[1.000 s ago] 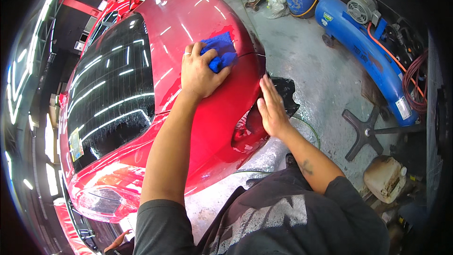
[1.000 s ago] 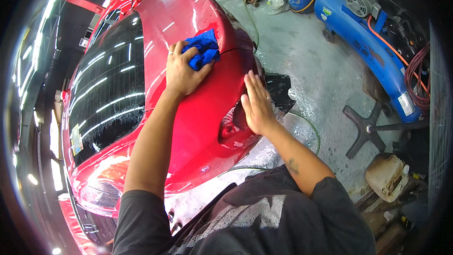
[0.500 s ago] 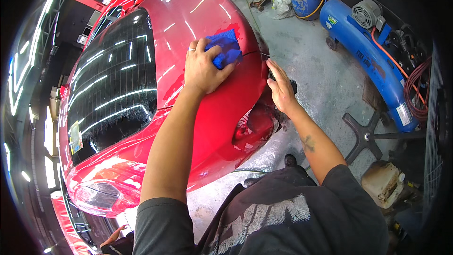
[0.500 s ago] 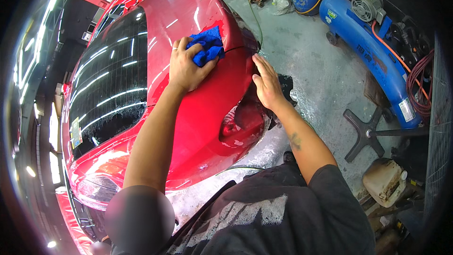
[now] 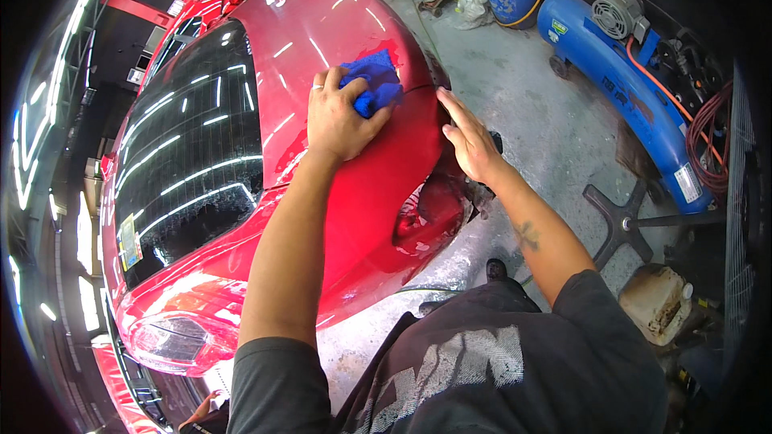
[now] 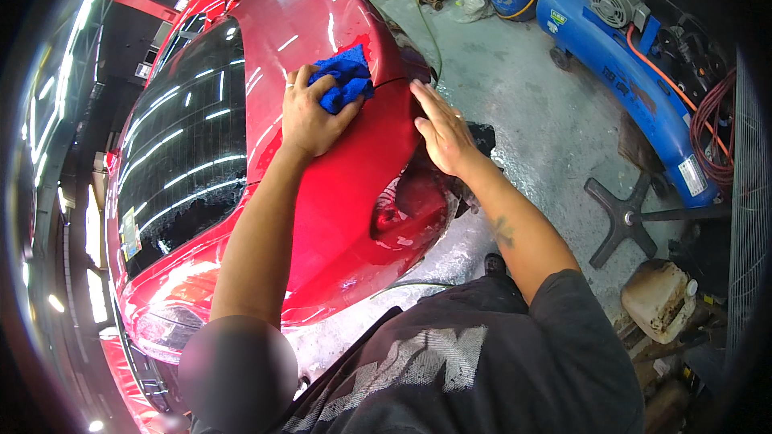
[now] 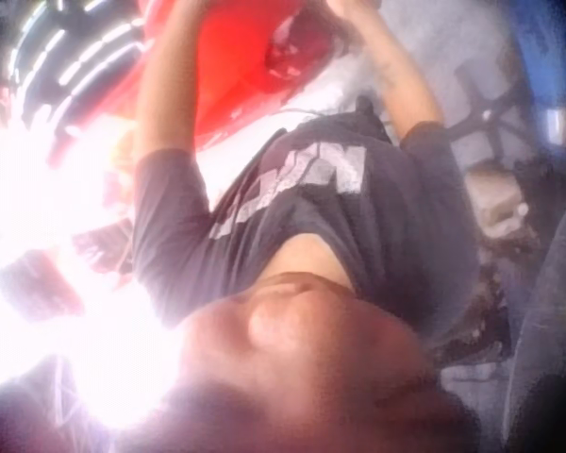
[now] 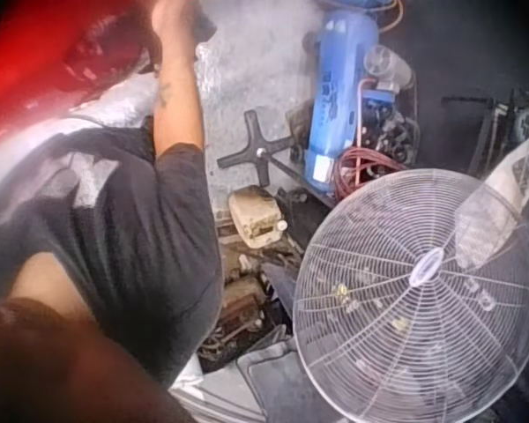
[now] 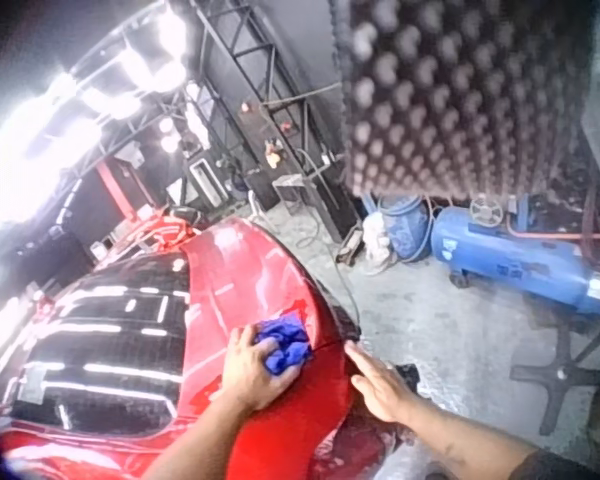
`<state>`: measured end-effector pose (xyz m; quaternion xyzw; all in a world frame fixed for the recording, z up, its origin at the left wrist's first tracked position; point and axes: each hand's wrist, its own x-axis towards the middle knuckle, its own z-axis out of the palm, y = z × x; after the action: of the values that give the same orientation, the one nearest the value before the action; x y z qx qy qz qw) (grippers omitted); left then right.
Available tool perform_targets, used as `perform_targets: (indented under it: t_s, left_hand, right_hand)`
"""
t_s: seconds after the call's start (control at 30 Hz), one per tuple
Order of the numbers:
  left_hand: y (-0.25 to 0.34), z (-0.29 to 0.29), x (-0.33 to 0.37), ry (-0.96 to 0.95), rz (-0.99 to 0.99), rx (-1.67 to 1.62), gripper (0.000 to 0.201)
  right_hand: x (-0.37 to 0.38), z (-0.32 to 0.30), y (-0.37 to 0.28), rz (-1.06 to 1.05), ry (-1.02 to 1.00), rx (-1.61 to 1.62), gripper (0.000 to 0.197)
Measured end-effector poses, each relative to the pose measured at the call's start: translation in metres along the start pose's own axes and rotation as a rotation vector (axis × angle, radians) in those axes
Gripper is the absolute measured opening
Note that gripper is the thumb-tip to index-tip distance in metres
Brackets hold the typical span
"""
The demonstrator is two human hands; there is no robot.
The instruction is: The person wipes the rear and side panels of a red car using a blue microfiber cloth. They repeatedly rub the surface and occasionally use their hand to feel the texture, moving from the rear quarter panel to the trunk lid and back.
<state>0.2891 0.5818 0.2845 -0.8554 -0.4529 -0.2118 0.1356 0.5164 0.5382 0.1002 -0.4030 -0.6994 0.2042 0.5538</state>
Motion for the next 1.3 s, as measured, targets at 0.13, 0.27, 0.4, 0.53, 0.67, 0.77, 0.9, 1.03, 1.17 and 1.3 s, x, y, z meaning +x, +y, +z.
perform_targets:
  t_s: [0.13,0.27,0.4,0.53,0.67,0.77,0.9,1.03,1.17,1.3]
  left_hand:
    - [0.002,0.001,0.003,0.022,0.012,0.008,0.040]
    - [0.004,0.001,-0.001,0.018,0.004,-0.021,0.040]
    - [0.004,-0.001,0.002,0.036,0.003,-0.013,0.040]
    - [0.002,0.001,0.000,0.020,0.006,-0.008,0.041]
    - [0.001,0.000,-0.001,0.024,0.000,-0.022,0.041]
    - [0.004,0.000,-0.002,0.040,0.022,-0.018,0.041]
    - [-0.001,0.003,-0.004,0.036,0.040,0.004,0.042]
    - [-0.003,0.006,-0.005,0.036,0.038,-0.031,0.042]
    - [0.003,0.004,0.002,0.047,0.039,-0.015,0.042]
    - [-0.006,0.001,-0.006,0.034,0.033,-0.021,0.044]
  right_hand:
    - [0.005,0.002,0.003,0.227,-0.020,-0.036,0.061]
    - [0.011,-0.001,-0.017,0.260,-0.036,0.099,0.057]
    - [-0.005,-0.008,0.033,0.268,-0.017,-0.113,0.050]
    - [-0.010,0.011,-0.009,0.091,0.101,-0.127,0.050]
    - [-0.074,0.034,-0.081,0.171,0.018,-0.246,0.058]
    - [-0.053,0.033,-0.059,0.172,0.105,-0.194,0.058]
    - [-0.023,0.031,-0.025,0.170,0.146,-0.068,0.056]
    - [-0.066,0.038,-0.050,0.144,0.069,-0.059,0.059]
    - [0.005,0.020,-0.015,0.207,0.078,0.129,0.059]
    - [-0.047,0.038,-0.060,0.138,0.002,-0.216,0.065]
